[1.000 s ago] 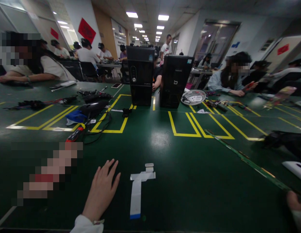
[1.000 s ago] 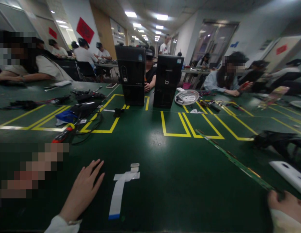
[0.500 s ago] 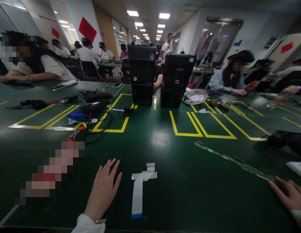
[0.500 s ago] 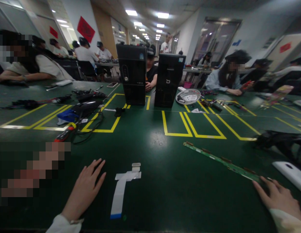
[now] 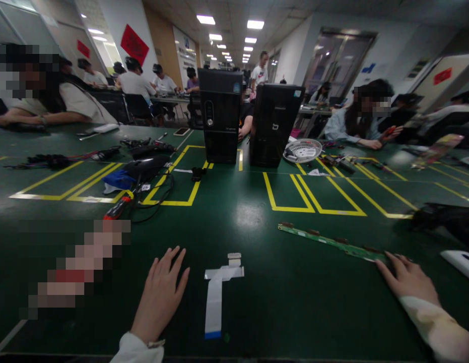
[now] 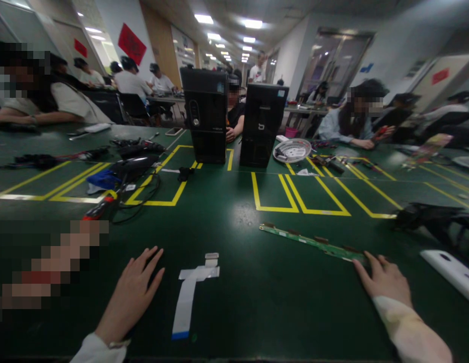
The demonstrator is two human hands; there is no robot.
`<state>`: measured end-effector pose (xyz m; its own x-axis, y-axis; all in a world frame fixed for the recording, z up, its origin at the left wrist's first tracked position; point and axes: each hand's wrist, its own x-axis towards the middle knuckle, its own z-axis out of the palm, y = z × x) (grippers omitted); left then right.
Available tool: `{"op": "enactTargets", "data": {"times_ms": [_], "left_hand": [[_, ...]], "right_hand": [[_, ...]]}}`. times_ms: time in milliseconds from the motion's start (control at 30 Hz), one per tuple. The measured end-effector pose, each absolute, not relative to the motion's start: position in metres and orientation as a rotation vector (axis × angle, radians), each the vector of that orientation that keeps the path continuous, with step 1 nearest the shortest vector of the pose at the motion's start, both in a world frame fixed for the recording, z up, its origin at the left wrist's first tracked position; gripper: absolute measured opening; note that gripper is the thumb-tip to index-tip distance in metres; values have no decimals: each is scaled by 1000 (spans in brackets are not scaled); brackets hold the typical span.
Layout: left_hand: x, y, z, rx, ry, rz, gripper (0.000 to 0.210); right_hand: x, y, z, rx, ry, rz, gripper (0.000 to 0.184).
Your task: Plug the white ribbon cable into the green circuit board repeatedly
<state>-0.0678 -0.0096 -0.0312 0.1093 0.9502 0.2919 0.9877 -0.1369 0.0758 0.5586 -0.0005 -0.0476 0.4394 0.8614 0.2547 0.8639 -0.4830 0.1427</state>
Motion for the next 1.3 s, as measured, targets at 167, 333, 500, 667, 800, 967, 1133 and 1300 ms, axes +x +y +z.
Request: {"op": "enactTargets", "data": {"times_ms": [167,333,500,667,800,967,1133,1300], "left_hand": [[-68,-10,-31,-2235,-1971,-405,53],[-69,-10,-32,-2235,-1965,-384,52],[-70,-10,-33,-2234,-1959,-373,52],[-69,-10,-31,-2230,-1955,-385,52],[-68,-10,-31,-2232,-1939,-394,52],[-67,-10,-32,-2220,-1935,-411,52],[-68,-10,-32,-2225,-1942,-406,53],[-68,-9,-31,-2235,-1952,-396,54]], "right_hand": [[466,39,-45,-2452,-1838,-416,57],[379,54,-38,-2167,-2037,-495,52],[313,54,-31,-2069,-2093,-481,52],[283,49,-26,-2025,-2151,-421,54],[277,45,-24,-2038,-2181,-383,54],[267,36,-22,-2054,-2192,-358,56],[246,27,-18,-2032,-2218,-317,56],[233,23,-17,-2025,-2210,-262,57]]}}
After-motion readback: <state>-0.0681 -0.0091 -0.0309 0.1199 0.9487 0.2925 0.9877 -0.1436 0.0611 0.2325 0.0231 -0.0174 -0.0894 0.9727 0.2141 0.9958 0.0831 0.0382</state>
